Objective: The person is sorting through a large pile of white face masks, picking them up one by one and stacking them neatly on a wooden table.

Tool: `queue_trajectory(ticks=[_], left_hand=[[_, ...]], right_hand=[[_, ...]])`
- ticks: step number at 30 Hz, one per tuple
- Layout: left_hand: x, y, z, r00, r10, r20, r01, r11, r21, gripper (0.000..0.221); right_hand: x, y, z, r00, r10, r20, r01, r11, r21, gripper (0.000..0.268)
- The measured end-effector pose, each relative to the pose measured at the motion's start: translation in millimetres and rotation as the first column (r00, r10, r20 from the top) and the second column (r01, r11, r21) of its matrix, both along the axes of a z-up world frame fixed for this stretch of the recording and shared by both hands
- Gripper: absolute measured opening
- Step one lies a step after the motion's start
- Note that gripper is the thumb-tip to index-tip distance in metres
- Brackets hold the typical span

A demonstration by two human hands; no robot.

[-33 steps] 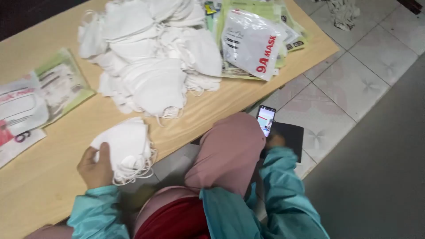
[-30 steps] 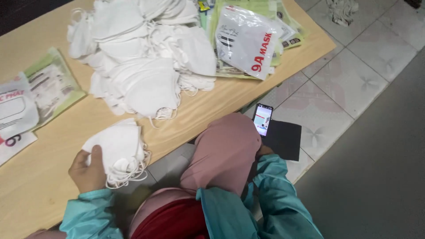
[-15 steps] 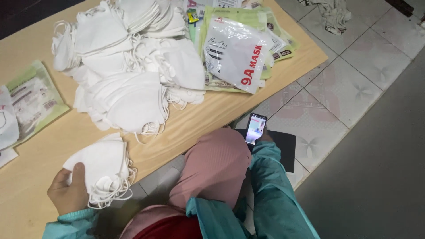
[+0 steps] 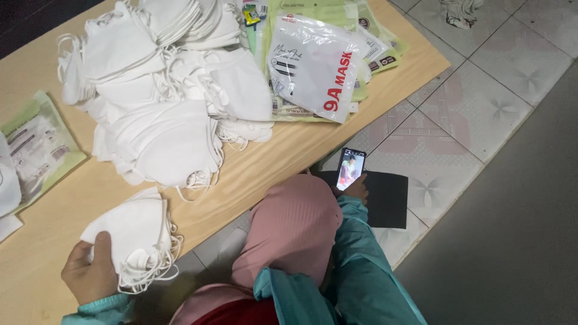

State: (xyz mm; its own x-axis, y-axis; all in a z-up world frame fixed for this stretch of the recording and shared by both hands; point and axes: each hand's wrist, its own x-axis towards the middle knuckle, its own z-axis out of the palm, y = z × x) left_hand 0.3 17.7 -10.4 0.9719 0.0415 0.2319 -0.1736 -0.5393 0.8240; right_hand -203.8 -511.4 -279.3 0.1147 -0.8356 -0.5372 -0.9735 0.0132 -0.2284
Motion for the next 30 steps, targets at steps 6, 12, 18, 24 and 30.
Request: queue_trajectory(ticks=[6,12,18,24,30], left_hand=[[3,3,-3,1.0,0.018,-0.024,-0.018,1.0,0.006,0.021],[2,2,1,1.0,-0.017,0.001,0.017,0.999,0.037,0.013],[1,10,-7,0.998,-0.061,-0.006,0.06,0.997,-0.054,0.019],[3,5,-4,1.0,-0.024,-0.017,0.023,0.999,-0.032,0.016],[-2,1,4,0.999,-0.034,-0.014,0.033,0.999,-0.035,0.016]], right_hand=[[-9,7,-15,0.995,-0.074,0.062,0.072,0.997,0.034,0.131],[-33,67,19,0.982,-0.13,0.135,0.111,0.984,0.141,0.115],[-68,79,17,0.818,-0.305,0.488,0.243,0.952,0.189,0.077],[-63,30,-24,0.966,0.196,0.17,-0.213,0.973,0.091,0.126],[-92,42,-61,0.865,0.149,0.48,-0.104,0.987,-0.119,0.1]])
